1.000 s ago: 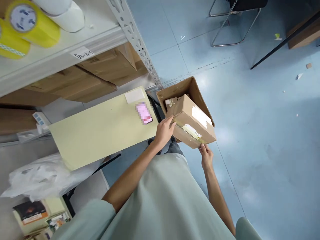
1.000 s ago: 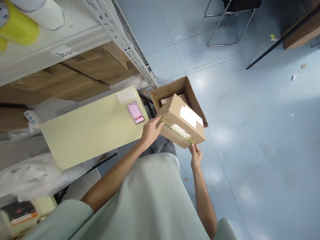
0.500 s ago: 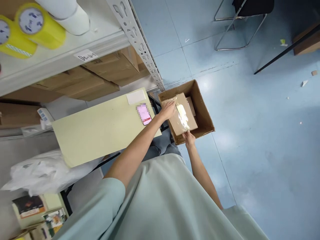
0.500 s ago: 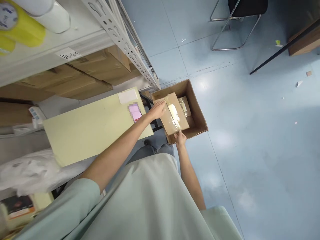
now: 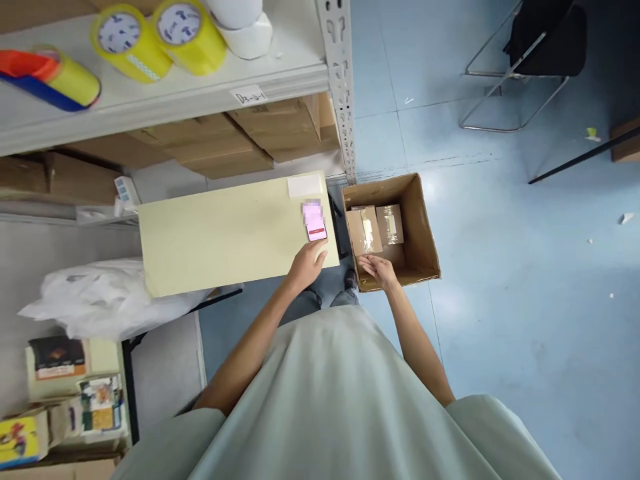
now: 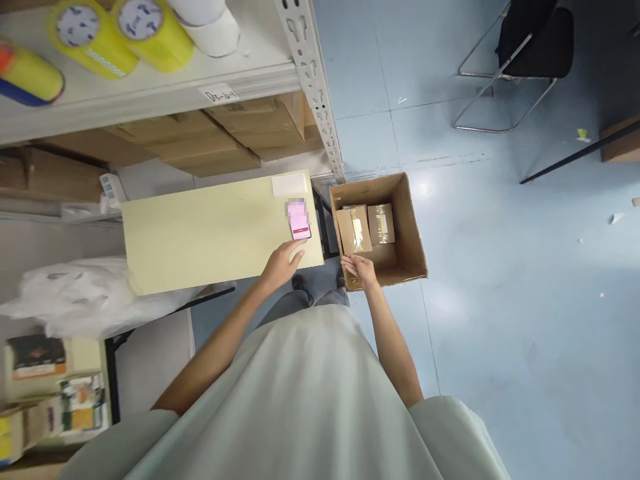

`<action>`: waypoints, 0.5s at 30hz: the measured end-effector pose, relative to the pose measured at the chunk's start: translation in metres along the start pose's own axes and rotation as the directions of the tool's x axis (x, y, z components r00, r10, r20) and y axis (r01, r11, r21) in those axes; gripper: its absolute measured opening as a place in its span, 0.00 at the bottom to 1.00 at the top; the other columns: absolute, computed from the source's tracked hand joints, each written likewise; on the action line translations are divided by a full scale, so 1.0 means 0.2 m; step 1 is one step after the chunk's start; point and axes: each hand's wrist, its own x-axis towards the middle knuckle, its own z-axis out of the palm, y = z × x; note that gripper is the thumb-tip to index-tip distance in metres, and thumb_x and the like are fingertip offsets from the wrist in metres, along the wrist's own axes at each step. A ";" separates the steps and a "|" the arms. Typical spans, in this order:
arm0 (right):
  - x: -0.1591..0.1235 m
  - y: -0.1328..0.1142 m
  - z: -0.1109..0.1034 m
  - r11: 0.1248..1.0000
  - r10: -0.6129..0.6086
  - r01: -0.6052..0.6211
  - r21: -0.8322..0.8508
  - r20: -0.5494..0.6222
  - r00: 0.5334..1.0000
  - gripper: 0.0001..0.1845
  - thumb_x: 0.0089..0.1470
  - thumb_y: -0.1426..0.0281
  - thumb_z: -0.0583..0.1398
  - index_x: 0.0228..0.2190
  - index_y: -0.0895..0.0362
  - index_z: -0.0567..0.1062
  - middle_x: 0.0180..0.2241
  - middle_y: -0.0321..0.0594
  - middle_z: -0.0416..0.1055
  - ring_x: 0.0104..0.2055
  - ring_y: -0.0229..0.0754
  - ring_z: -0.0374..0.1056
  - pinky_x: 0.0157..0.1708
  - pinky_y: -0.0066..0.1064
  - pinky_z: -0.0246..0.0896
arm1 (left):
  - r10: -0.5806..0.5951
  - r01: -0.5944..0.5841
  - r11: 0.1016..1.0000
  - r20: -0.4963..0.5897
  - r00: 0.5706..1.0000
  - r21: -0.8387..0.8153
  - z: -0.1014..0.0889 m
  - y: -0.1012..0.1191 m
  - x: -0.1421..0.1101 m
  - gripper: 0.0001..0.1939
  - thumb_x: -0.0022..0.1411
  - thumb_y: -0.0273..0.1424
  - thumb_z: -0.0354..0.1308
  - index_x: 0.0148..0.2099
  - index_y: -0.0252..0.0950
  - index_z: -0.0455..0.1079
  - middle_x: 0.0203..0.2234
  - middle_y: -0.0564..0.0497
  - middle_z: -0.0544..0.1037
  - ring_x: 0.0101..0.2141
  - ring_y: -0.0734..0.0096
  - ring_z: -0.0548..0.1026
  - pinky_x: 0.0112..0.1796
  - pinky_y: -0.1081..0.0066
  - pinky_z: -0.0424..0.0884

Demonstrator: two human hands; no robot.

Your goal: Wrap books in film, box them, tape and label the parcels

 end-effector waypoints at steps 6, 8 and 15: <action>-0.17 0.04 -0.03 0.997 -0.027 0.031 -0.064 0.058 0.998 0.10 0.60 0.65 0.76 0.39 0.57 0.86 0.46 0.49 0.89 0.50 0.47 0.88 0.59 0.35 0.83 | -0.159 0.133 0.970 -0.116 0.980 -0.204 -0.03 -0.19 -0.44 0.21 0.77 0.39 0.54 0.63 0.39 0.78 0.62 0.42 0.84 0.64 0.52 0.80 0.70 0.49 0.73; -0.23 0.03 0.01 0.993 -0.057 0.066 -0.095 0.097 0.994 0.14 0.57 0.62 0.78 0.40 0.56 0.86 0.47 0.49 0.89 0.50 0.48 0.87 0.58 0.35 0.83 | -0.190 0.142 0.953 -0.161 0.969 -0.267 -0.06 -0.22 -0.55 0.21 0.76 0.39 0.54 0.63 0.40 0.78 0.61 0.43 0.84 0.64 0.53 0.81 0.70 0.49 0.73; -0.48 -0.02 0.43 0.919 -0.173 0.270 -0.287 0.321 0.931 0.24 0.49 0.50 0.81 0.39 0.52 0.85 0.45 0.46 0.89 0.50 0.51 0.87 0.57 0.41 0.83 | -0.264 0.094 0.905 -0.375 0.889 -0.414 -0.22 -0.35 -0.94 0.27 0.70 0.25 0.51 0.66 0.42 0.78 0.61 0.48 0.85 0.60 0.59 0.83 0.65 0.53 0.80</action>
